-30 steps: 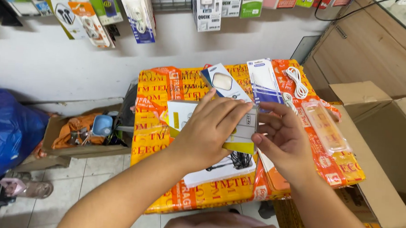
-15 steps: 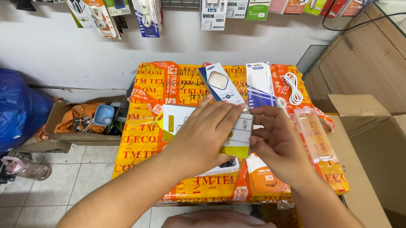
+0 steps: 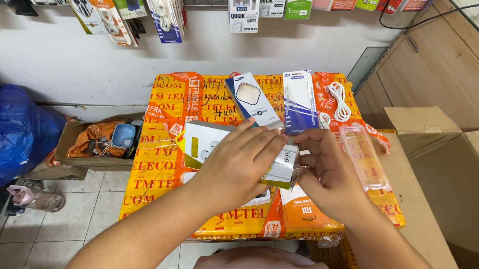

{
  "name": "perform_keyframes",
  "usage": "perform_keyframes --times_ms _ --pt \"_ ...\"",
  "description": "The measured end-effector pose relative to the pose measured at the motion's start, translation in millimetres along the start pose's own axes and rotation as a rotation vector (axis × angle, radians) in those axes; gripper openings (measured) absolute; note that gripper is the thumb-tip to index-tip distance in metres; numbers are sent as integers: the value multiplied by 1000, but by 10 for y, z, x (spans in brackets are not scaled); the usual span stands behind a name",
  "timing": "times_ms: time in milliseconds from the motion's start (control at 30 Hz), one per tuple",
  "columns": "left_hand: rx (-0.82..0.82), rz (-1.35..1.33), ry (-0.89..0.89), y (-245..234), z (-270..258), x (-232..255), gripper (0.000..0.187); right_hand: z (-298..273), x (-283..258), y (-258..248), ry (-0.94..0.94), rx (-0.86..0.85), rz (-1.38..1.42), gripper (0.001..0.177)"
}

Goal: Unboxing and inspecting electronic accessories including charger cables and earphones.

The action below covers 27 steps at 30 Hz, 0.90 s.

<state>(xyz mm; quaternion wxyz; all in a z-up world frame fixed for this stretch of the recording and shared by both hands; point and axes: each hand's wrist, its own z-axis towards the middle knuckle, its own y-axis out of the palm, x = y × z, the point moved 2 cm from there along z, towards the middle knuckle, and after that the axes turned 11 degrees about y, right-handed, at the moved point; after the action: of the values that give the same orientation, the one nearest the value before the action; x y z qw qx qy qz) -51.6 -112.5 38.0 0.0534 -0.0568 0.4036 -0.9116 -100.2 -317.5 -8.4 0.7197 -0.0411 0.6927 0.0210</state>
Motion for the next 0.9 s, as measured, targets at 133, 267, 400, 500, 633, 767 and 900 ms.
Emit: perform_keyframes --times_ms 133,267,400,500,633,767,900 --pt "23 -34 -6 -4 39 -2 77 -28 -135 39 3 68 -86 57" --pt "21 -45 8 -9 40 3 79 -42 -126 29 -8 -17 12 54" --pt "-45 12 -4 26 15 18 83 -41 -277 98 85 104 -287 64" --pt "-67 61 1 38 -9 -4 82 -45 -341 118 55 168 -415 66" --pt "-77 41 1 -25 -4 -10 88 -69 -332 153 127 228 -516 65" --pt "-15 10 -38 -120 -63 -82 84 -26 -244 89 76 212 -371 62" --pt "80 -39 -54 -216 -128 -127 74 71 -292 111 -257 329 -513 52"
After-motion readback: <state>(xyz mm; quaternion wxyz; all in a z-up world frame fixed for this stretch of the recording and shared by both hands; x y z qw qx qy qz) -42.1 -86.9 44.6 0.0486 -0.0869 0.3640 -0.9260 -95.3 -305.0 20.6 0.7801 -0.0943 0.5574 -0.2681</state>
